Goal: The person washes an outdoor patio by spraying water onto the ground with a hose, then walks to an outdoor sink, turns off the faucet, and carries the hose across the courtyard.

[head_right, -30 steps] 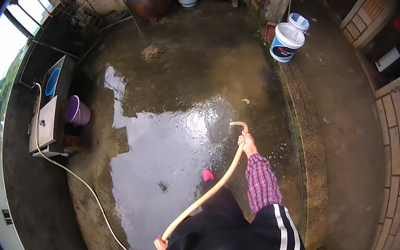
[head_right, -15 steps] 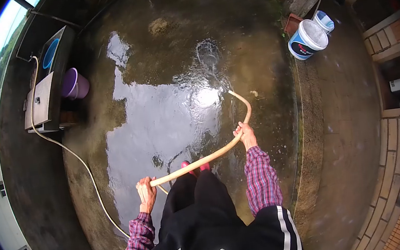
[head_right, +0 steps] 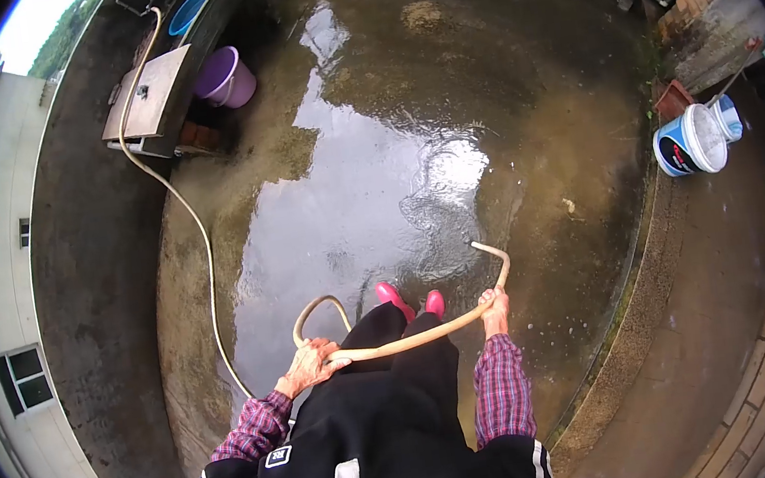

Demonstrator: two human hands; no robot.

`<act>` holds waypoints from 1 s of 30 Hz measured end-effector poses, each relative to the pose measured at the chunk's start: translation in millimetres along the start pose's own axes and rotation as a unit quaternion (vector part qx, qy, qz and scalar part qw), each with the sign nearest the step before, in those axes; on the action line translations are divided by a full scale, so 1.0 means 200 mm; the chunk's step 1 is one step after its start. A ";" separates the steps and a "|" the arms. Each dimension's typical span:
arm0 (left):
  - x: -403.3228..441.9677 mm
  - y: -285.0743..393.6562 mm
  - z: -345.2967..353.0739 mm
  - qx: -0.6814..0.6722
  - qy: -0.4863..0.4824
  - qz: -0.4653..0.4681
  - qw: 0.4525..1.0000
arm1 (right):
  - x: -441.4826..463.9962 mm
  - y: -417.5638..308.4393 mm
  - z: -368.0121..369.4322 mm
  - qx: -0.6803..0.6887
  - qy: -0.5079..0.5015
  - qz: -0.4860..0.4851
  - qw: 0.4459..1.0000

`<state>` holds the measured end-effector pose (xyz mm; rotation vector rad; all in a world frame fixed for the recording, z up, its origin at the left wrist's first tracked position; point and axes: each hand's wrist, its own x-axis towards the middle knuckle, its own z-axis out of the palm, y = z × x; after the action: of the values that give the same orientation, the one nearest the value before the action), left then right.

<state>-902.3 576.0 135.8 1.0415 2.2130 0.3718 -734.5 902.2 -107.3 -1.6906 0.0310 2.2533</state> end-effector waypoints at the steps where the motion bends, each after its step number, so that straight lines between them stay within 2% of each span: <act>1: -0.08 0.00 -0.04 0.017 0.000 -0.021 1.000 | -0.06 0.07 0.11 -0.003 -0.026 -0.005 1.000; 4: -0.28 -0.06 -0.12 0.005 -0.013 -0.140 0.990 | 0.02 0.34 0.38 -0.062 -0.083 0.032 0.994; 6: -0.42 -0.12 -0.08 -0.034 -0.059 -0.257 0.964 | 0.07 0.56 0.59 -0.212 -0.092 0.071 0.970; 7: -0.47 -0.13 -0.06 -0.063 -0.055 -0.268 0.960 | 0.09 0.67 0.65 -0.261 -0.141 0.060 0.953; 8: -0.51 -0.12 -0.08 -0.093 -0.054 -0.276 0.955 | 0.04 0.76 0.74 -0.259 -0.188 0.104 0.942; 9: -0.51 -0.09 -0.09 -0.116 -0.025 -0.293 0.949 | 0.02 0.90 0.82 -0.333 -0.199 0.082 0.918; 11: -0.45 -0.09 -0.04 -0.233 0.051 -0.315 0.919 | -0.04 1.14 0.92 -0.381 -0.311 0.090 0.866; 12: -0.40 -0.10 -0.06 -0.292 0.091 -0.329 0.894 | -0.14 1.28 1.02 -0.451 -0.285 0.093 0.840; 13: -0.36 -0.10 -0.12 -0.442 0.067 -0.371 0.814 | -0.30 1.40 1.12 -0.508 -0.298 0.086 0.803; 14: -0.33 -0.15 -0.05 -0.558 0.135 -0.347 0.741 | -0.38 1.51 1.18 -0.532 -0.310 0.113 0.780; 16: -0.35 -0.24 0.10 -0.586 0.268 -0.349 0.680 | -0.54 1.69 1.30 -0.596 -0.357 0.115 0.710; 17: -0.35 -0.28 0.17 -0.626 0.312 -0.373 0.610 | -0.57 1.75 1.35 -0.576 -0.403 0.212 0.679; 18: -0.38 -0.26 0.12 -0.663 0.377 -0.321 0.561 | -0.48 1.81 1.39 -0.569 -0.498 0.268 0.597; 20: -0.39 -0.27 0.00 -0.685 0.426 -0.367 0.464 | -0.71 1.83 1.60 -0.755 -0.441 0.047 0.483; 21: -0.37 -0.31 0.01 -0.689 0.464 -0.365 0.420 | -0.68 1.84 1.69 -0.754 -0.443 0.038 0.483; 23: -0.33 -0.39 0.02 -0.698 0.540 -0.345 0.319 | -0.55 1.80 1.85 -0.782 -0.498 -0.031 0.373; 25: -0.26 -0.48 0.00 -0.716 0.592 -0.315 0.194 | -0.32 1.70 2.02 -0.746 -0.455 0.068 0.481; 26: -0.22 -0.54 -0.03 -0.715 0.609 -0.309 0.147 | -0.28 1.64 2.17 -0.752 -0.426 0.066 0.500; 28: -0.15 -0.64 -0.05 -0.686 0.650 -0.307 0.114 | -0.07 1.48 2.39 -0.758 -0.392 0.003 0.522; 29: -0.11 -0.71 -0.08 -0.647 0.687 -0.317 0.098 | 0.14 1.40 2.49 -0.724 -0.387 -0.001 0.571; 30: -0.08 -0.74 -0.18 -0.624 0.694 -0.344 0.099 | 0.18 1.35 2.65 -0.732 -0.311 -0.025 0.606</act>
<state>-1004.7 468.2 96.0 1.5028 -0.9753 -1.9137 -1309.9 766.7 -30.3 -0.9201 -2.5283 2.6505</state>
